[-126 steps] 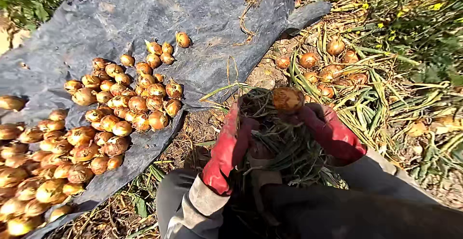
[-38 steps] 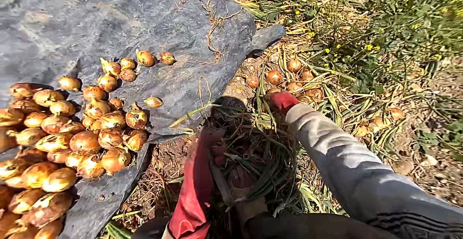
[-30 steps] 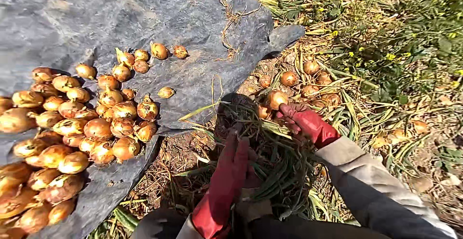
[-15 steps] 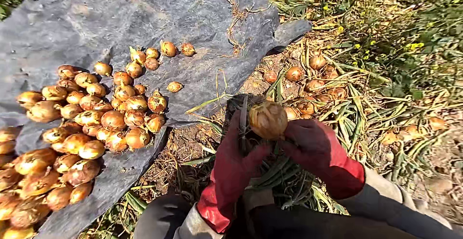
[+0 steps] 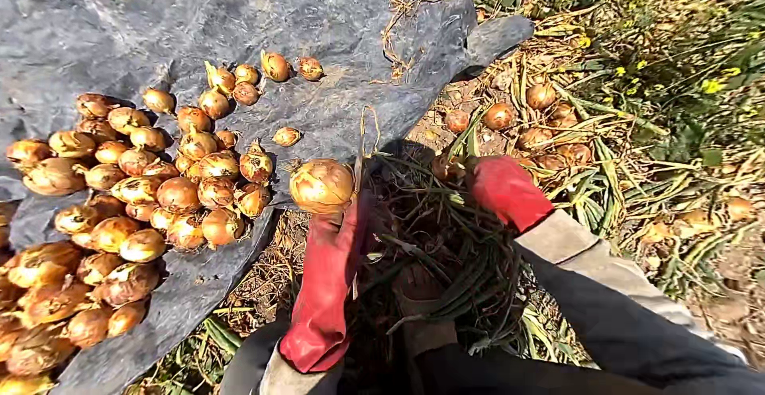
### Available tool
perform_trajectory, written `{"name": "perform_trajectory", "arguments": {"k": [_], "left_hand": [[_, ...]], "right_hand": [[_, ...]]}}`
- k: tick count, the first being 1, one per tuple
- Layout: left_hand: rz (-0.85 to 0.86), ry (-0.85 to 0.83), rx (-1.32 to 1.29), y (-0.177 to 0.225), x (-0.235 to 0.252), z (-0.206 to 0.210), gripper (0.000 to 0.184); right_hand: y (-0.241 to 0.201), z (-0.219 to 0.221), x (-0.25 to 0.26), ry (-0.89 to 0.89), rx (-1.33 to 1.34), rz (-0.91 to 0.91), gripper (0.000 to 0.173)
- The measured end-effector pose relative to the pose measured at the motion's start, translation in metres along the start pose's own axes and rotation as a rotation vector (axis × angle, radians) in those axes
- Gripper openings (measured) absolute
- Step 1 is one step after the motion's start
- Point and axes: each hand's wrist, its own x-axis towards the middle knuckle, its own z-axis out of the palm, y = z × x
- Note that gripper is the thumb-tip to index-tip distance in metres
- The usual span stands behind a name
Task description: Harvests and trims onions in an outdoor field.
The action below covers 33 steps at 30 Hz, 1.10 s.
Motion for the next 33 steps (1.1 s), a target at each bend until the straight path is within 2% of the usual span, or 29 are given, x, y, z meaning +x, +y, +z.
{"name": "perform_trajectory", "arguments": {"k": [2, 3, 4, 6, 8, 9, 11, 12, 13, 15, 17, 18, 19, 21, 24, 25, 26, 28, 29, 31, 33], "left_hand": [[0.036, 0.137, -0.28, 0.008, 0.007, -0.015, 0.035], [0.033, 0.173, -0.348, 0.009, 0.009, -0.021, 0.039], [0.026, 0.185, -0.358, 0.007, 0.009, -0.024, 0.042], [-0.036, 0.173, -0.277, 0.0, 0.004, -0.019, 0.048], [-0.124, 0.075, -0.182, -0.007, -0.002, -0.006, 0.049], [-0.155, 0.003, -0.156, -0.012, -0.003, 0.002, 0.047], [-0.234, -0.116, -0.067, -0.018, -0.004, 0.019, 0.049], [-0.251, -0.16, -0.026, -0.022, -0.005, 0.027, 0.052], [-0.242, -0.2, 0.009, -0.027, -0.005, 0.033, 0.056], [-0.16, -0.284, 0.038, -0.036, -0.008, 0.04, 0.06], [-0.061, -0.375, -0.027, -0.033, -0.014, 0.042, 0.055], [-0.029, -0.4, -0.061, -0.027, -0.017, 0.041, 0.052], [0.009, -0.405, -0.092, -0.023, -0.02, 0.04, 0.049], [0.061, -0.364, -0.066, -0.017, -0.027, 0.034, 0.046], [0.082, -0.217, 0.015, -0.018, -0.034, 0.034, 0.044], [0.102, -0.182, 0.068, -0.02, -0.034, 0.034, 0.048], [0.129, -0.158, 0.166, -0.022, -0.034, 0.035, 0.059], [0.194, -0.129, 0.373, -0.024, -0.038, 0.036, 0.09], [0.243, -0.118, 0.412, -0.027, -0.04, 0.039, 0.094], [0.343, -0.105, 0.513, -0.038, -0.043, 0.042, 0.08], [0.338, -0.11, 0.575, -0.048, -0.04, 0.042, 0.055]], "right_hand": [[0.02, 0.023, 0.042, -0.034, -0.032, 0.073, 0.051], [0.025, 0.035, 0.059, -0.11, -0.043, 0.103, 0.058], [0.027, 0.045, 0.072, -0.191, -0.045, 0.121, 0.059], [0.022, 0.053, 0.081, -0.202, -0.026, 0.123, 0.043], [0.019, 0.052, 0.066, -0.07, 0.089, 0.008, 0.03], [0.019, 0.051, 0.054, 0.031, 0.167, -0.107, 0.025], [0.018, 0.043, 0.015, 0.171, 0.456, -0.349, 0.022], [0.013, 0.036, -0.011, 0.159, 0.622, -0.412, 0.021], [0.008, 0.028, -0.037, 0.095, 0.78, -0.435, 0.02], [0.001, 0.015, -0.076, -0.149, 1.046, -0.449, 0.022], [0.0, 0.006, -0.098, -0.382, 1.18, -0.494, 0.028], [0.0, 0.002, -0.103, -0.442, 1.216, -0.539, 0.029], [-0.002, -0.001, -0.107, -0.422, 1.227, -0.579, 0.032], [-0.013, -0.006, -0.116, -0.139, 1.068, -0.592, 0.037], [-0.03, -0.003, -0.125, 0.501, 0.648, -0.752, 0.046], [-0.033, -0.002, -0.126, 0.646, 0.574, -0.835, 0.046], [-0.035, -0.002, -0.128, 0.714, 0.507, -0.908, 0.04], [-0.038, 0.001, -0.132, 0.63, 0.33, -0.969, 0.018], [-0.04, 0.005, -0.134, 0.524, 0.248, -0.961, 0.013], [-0.046, 0.016, -0.137, 0.256, 0.163, -0.879, 0.013], [-0.052, 0.006, -0.142, -0.06, 0.148, -0.663, 0.013]]}}
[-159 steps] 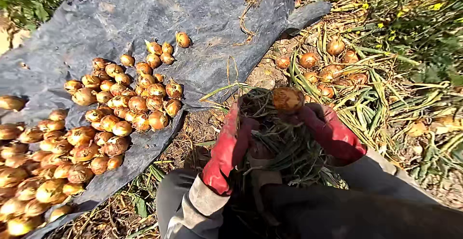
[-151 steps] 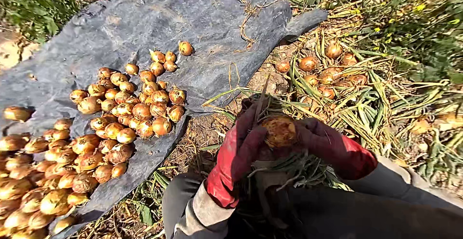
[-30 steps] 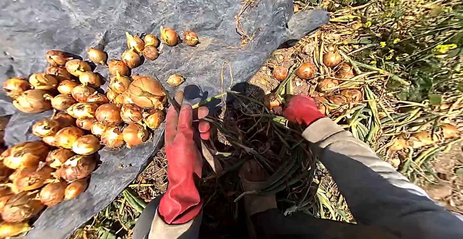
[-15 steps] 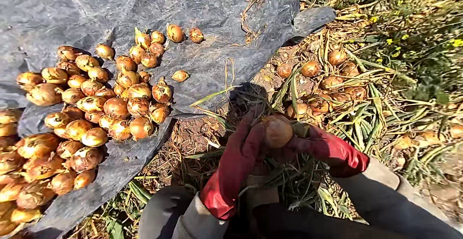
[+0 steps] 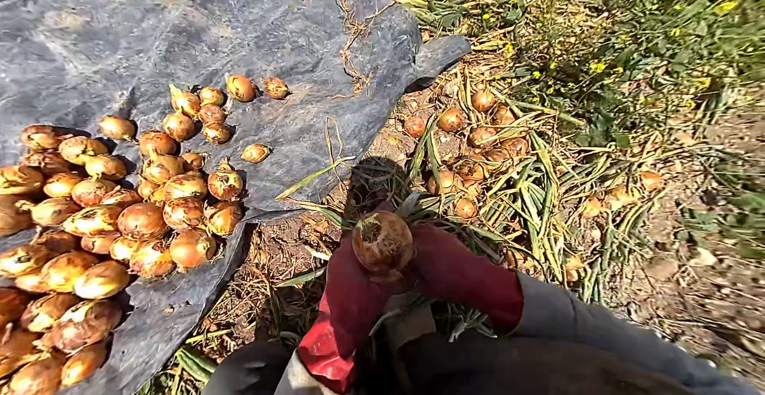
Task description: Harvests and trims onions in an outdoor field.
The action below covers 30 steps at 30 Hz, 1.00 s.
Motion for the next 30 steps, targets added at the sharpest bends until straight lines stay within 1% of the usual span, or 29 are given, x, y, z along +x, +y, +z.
{"name": "perform_trajectory", "arguments": {"k": [1, 2, 3, 4, 5, 6, 7, 8, 10, 12, 13, 14, 15, 17, 18, 19, 20, 21, 22, 24, 26, 27, 28, 29, 30], "left_hand": [[-0.013, -0.026, -0.006, -0.003, 0.001, 0.0, 0.047], [-0.021, -0.042, -0.031, -0.005, 0.003, -0.001, 0.042], [-0.035, -0.036, -0.074, -0.007, 0.006, -0.003, 0.039], [-0.047, -0.007, -0.127, -0.007, 0.011, -0.007, 0.036], [-0.075, 0.015, -0.191, -0.008, 0.016, -0.014, 0.034], [-0.11, 0.024, -0.259, -0.007, 0.023, -0.025, 0.033], [-0.138, 0.047, -0.379, -0.006, 0.029, -0.037, 0.034], [-0.161, 0.085, -0.514, -0.003, 0.034, -0.05, 0.04], [-0.183, 0.243, -0.789, -0.005, 0.045, -0.067, 0.054], [-0.269, 0.396, -0.934, -0.005, 0.049, -0.076, 0.054], [-0.337, 0.428, -0.957, -0.005, 0.048, -0.076, 0.052], [-0.402, 0.431, -0.964, -0.007, 0.046, -0.074, 0.052], [-0.466, 0.41, -0.957, -0.009, 0.043, -0.071, 0.052], [-0.58, 0.356, -0.923, -0.011, 0.039, -0.063, 0.051], [-0.617, 0.34, -0.917, -0.009, 0.039, -0.06, 0.052], [-0.628, 0.319, -0.913, -0.008, 0.039, -0.058, 0.049], [-0.622, 0.303, -0.895, -0.007, 0.039, -0.057, 0.047], [-0.597, 0.277, -0.879, -0.006, 0.039, -0.056, 0.045], [-0.578, 0.247, -0.859, -0.005, 0.038, -0.057, 0.046], [-0.577, 0.194, -0.8, -0.003, 0.035, -0.055, 0.046], [-0.595, 0.159, -0.784, -0.002, 0.031, -0.052, 0.047], [-0.591, 0.15, -0.787, -0.002, 0.029, -0.05, 0.047], [-0.587, 0.149, -0.786, -0.001, 0.026, -0.049, 0.047], [-0.588, 0.147, -0.775, 0.003, 0.023, -0.049, 0.047], [-0.583, 0.148, -0.775, 0.007, 0.021, -0.048, 0.047]], "right_hand": [[-0.003, -0.009, 0.002, -0.1, 0.033, 0.132, 0.014], [-0.001, -0.014, 0.004, -0.105, 0.029, 0.216, 0.014], [0.007, -0.015, 0.007, -0.06, 0.01, 0.283, 0.015], [0.023, -0.014, 0.012, -0.02, -0.053, 0.366, 0.018], [0.043, -0.017, 0.019, -0.01, -0.103, 0.473, 0.024], [0.066, -0.023, 0.028, -0.039, -0.126, 0.59, 0.029], [0.095, -0.027, 0.038, -0.051, -0.135, 0.669, 0.029], [0.128, -0.026, 0.048, -0.031, -0.133, 0.701, 0.029], [0.19, -0.019, 0.065, 0.017, -0.019, 0.684, 0.032], [0.233, -0.002, 0.077, 0.02, 0.178, 0.656, 0.035], [0.241, 0.0, 0.081, -0.02, 0.251, 0.655, 0.039], [0.243, 0.0, 0.084, -0.047, 0.303, 0.651, 0.04], [0.238, 0.001, 0.084, -0.045, 0.342, 0.621, 0.037], [0.209, 0.009, 0.078, 0.014, 0.486, 0.499, 0.025], [0.191, 0.017, 0.074, 0.011, 0.547, 0.421, 0.027], [0.175, 0.027, 0.072, -0.017, 0.575, 0.364, 0.036], [0.158, 0.036, 0.071, -0.06, 0.545, 0.353, 0.048], [0.142, 0.042, 0.071, -0.098, 0.452, 0.389, 0.06], [0.13, 0.049, 0.071, -0.097, 0.339, 0.446, 0.069], [0.12, 0.064, 0.064, -0.007, 0.225, 0.554, 0.089], [0.127, 0.078, 0.049, 0.111, 0.212, 0.591, 0.098], [0.13, 0.084, 0.039, 0.134, 0.196, 0.595, 0.098], [0.127, 0.087, 0.029, 0.159, 0.171, 0.579, 0.094], [0.113, 0.082, 0.019, 0.185, 0.127, 0.538, 0.087], [0.086, 0.059, 0.012, 0.082, 0.1, 0.555, 0.08]]}}
